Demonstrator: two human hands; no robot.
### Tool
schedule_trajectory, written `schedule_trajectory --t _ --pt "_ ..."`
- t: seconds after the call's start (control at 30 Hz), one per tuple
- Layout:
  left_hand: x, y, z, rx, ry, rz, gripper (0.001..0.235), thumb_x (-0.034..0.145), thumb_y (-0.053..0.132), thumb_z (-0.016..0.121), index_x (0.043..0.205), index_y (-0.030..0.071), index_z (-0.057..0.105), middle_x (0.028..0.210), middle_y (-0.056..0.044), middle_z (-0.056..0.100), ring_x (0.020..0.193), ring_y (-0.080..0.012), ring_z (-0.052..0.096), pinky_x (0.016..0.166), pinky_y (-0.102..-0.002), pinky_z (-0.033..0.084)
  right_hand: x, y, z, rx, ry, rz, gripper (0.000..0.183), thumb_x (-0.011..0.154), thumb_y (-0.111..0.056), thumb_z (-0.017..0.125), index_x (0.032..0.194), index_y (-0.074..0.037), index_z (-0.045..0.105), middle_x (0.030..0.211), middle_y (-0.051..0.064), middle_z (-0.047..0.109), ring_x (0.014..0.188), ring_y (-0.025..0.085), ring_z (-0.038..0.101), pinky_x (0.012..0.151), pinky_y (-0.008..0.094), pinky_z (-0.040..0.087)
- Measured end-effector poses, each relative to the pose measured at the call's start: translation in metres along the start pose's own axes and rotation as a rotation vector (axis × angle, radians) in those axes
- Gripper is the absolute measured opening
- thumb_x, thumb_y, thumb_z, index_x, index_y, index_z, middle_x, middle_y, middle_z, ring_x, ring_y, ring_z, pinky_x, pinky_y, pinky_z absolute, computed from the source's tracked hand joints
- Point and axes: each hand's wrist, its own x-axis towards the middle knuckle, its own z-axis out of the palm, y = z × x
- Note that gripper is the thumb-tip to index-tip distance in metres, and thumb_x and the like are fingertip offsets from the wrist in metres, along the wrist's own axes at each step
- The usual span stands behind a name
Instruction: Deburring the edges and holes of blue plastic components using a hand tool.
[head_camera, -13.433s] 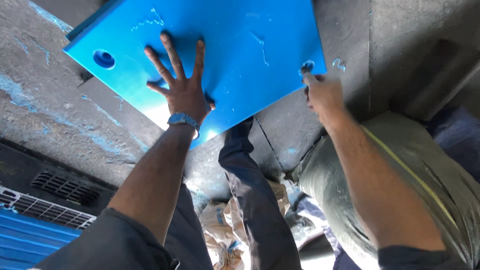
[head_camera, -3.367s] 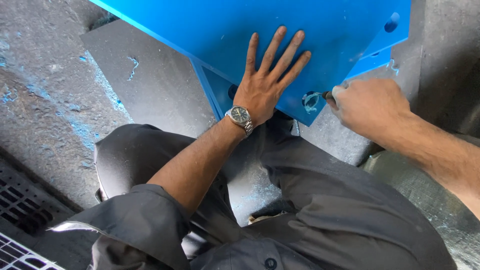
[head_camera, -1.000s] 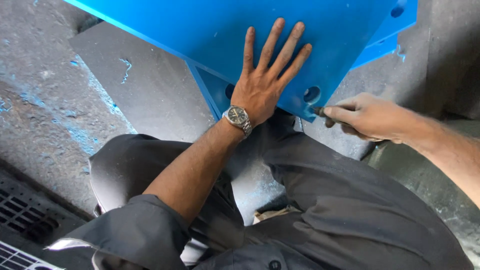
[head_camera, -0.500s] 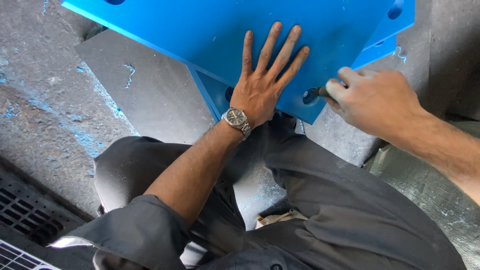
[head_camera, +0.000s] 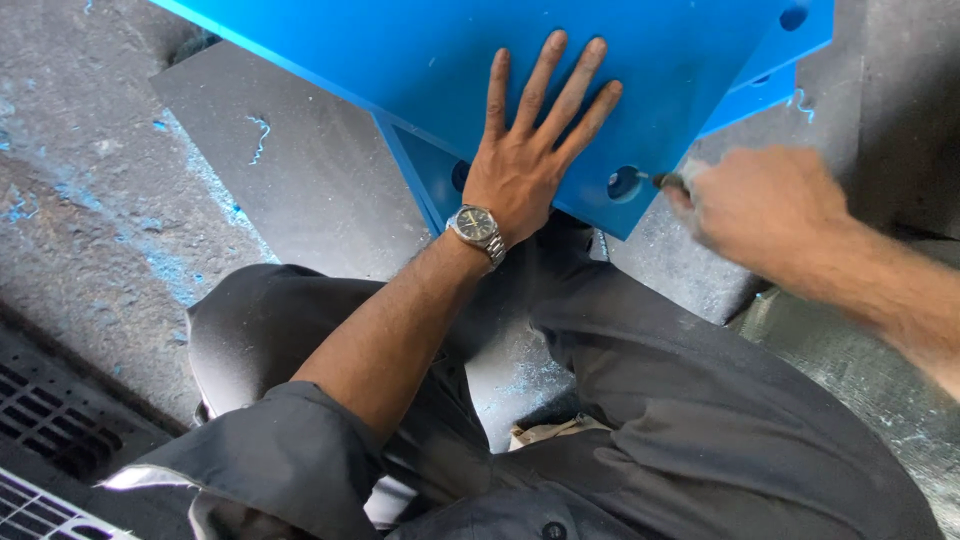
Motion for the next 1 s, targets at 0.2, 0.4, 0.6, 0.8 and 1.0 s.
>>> schedule_trajectory --t 0.2,0.4,0.6,0.8,1.0 --pt "0.001 0.0 0.003 -0.001 -0.009 0.01 0.095 0.089 -0.003 0.069 0.168 0.025 0.024 0.178 -0.008 0.004 0.164 -0.0327 0.0 0.131 -0.068 -0.006 0.004 -0.019 0.019 0.339 -0.309 0.13 0.066 0.107 -0.049 0.042 0.075 -0.002 0.076 0.06 0.014 0.066 0.053 0.027 0.065 0.057 0.048 0.054" --pt "0.0 0.004 0.003 0.02 0.011 0.004 0.092 0.092 -0.002 0.069 0.168 0.024 0.025 0.173 -0.009 0.003 0.16 -0.0324 -0.003 0.132 -0.068 -0.007 0.002 -0.038 -0.016 0.842 -0.475 0.269 0.07 0.106 -0.042 0.038 0.069 0.01 0.069 0.054 0.022 0.065 0.046 0.032 0.064 0.053 0.046 0.053" --pt "0.003 0.005 0.0 0.054 -0.04 0.007 0.096 0.087 -0.002 0.069 0.168 0.024 0.026 0.178 -0.011 0.003 0.163 -0.0359 -0.003 0.129 -0.069 -0.007 0.018 -0.029 0.018 1.625 -0.513 0.474 0.045 0.102 -0.039 0.048 0.094 0.003 0.062 0.057 0.006 0.053 0.038 0.018 0.046 0.036 0.035 0.032" --pt "0.015 0.0 -0.034 0.081 -0.086 0.01 0.102 0.087 0.008 0.076 0.173 0.027 0.025 0.177 -0.009 0.002 0.163 -0.0344 -0.002 0.131 -0.068 -0.005 -0.007 -0.006 0.079 2.33 -0.347 0.371 0.042 0.105 -0.041 0.052 0.097 -0.002 0.063 0.061 0.001 0.053 0.04 0.01 0.043 0.037 0.024 0.034" --pt "0.035 -0.125 -0.062 -0.329 -0.256 0.073 0.094 0.074 0.069 0.09 0.145 0.023 0.05 0.165 -0.019 0.025 0.153 -0.0411 0.016 0.121 -0.067 0.009 -0.034 -0.021 0.159 1.993 0.23 0.556 0.034 0.098 -0.036 0.066 0.093 -0.003 0.062 0.07 0.005 0.06 0.06 0.016 0.059 0.055 0.033 0.046"
